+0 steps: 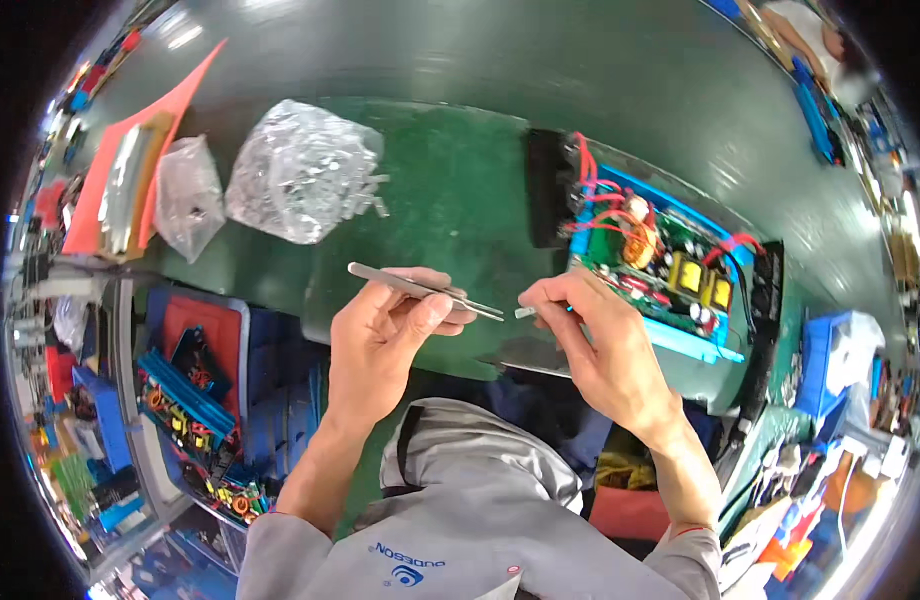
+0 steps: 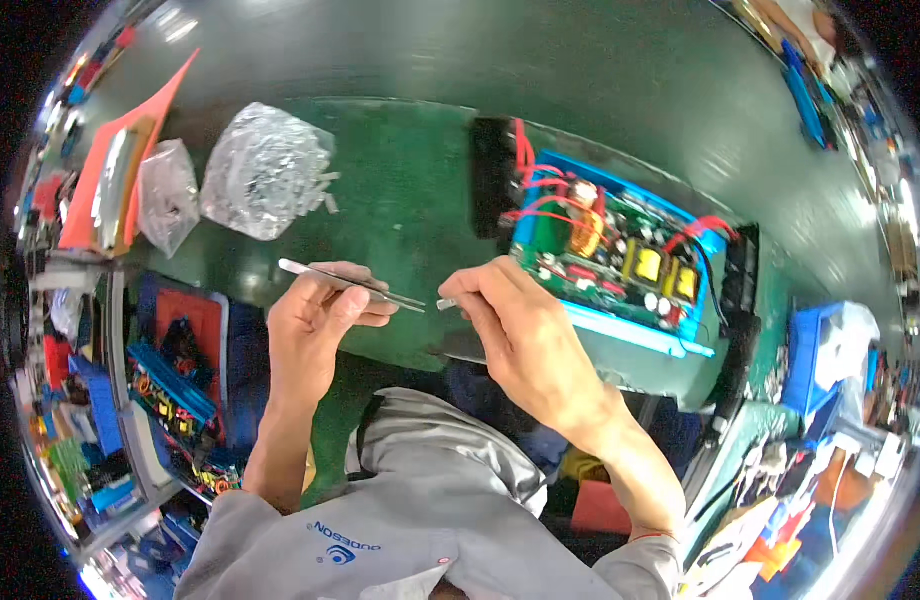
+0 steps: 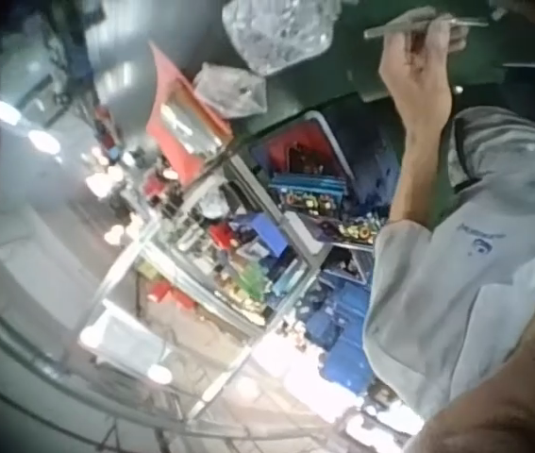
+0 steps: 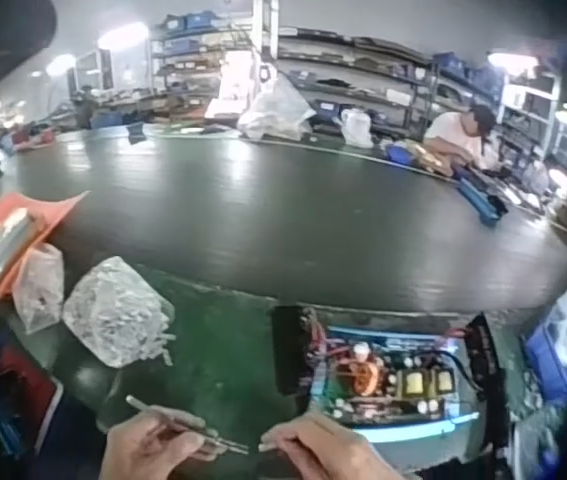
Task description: Assembling an electronic device, specifically a power inverter, by connecting wires to a circuit board and securing the housing with screws.
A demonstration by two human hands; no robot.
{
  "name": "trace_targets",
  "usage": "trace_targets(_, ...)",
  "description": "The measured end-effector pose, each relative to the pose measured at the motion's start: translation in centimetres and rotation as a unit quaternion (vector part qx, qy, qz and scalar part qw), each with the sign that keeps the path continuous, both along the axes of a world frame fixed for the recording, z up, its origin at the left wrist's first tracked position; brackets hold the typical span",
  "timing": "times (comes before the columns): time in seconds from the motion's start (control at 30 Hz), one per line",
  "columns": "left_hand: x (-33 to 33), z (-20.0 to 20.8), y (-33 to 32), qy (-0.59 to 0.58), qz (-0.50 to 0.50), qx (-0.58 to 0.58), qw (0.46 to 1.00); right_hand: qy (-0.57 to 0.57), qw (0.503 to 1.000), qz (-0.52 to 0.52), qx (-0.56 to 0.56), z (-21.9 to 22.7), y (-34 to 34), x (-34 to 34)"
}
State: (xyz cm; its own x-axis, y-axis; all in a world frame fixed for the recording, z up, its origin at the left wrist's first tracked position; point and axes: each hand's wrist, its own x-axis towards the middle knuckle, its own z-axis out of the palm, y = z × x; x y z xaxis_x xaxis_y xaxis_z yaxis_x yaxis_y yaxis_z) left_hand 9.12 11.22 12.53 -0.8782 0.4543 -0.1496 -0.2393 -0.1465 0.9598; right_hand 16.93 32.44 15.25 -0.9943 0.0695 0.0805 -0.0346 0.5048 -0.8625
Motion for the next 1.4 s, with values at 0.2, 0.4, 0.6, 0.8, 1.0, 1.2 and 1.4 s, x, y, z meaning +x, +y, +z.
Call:
trace_targets(0.2,1.6,0.2,4.0,0.017,-0.088,-0.014,0.996,0.022,0.998,-0.056,0.015,0.0,2.1,4.2)
trace_targets(0.4,2.8,-0.1,7.0,0.018,-0.135,-0.054,0.989,0.044,0.993,-0.107,0.023,-0.7,3.8,7.6)
trace_targets(0.6,3.6,-0.1,10.0,0.118,-0.155,-0.069,0.978,0.091,0.818,-0.495,0.279,-2.8,10.0,15.5)
trace_targets(0.8,3.5,-0.1,14.6,0.302,-0.182,-0.097,0.931,-0.093,0.736,-0.563,0.363,-6.4,15.6,23.2)
trace_targets(1.0,3.3,-1.9,17.4,0.482,-0.175,-0.089,0.854,-0.009,0.769,-0.627,0.121,-8.7,9.5,25.0)
trace_targets(1.2,4.0,-2.7,19.9,0.514,-0.197,-0.091,0.83,-0.054,0.73,-0.449,-0.513,-9.9,0.5,27.1)
trace_targets(1.4,5.4,-3.2,20.7,0.526,-0.178,-0.153,0.817,-0.137,0.835,-0.407,-0.343,-9.2,-1.5,24.3)
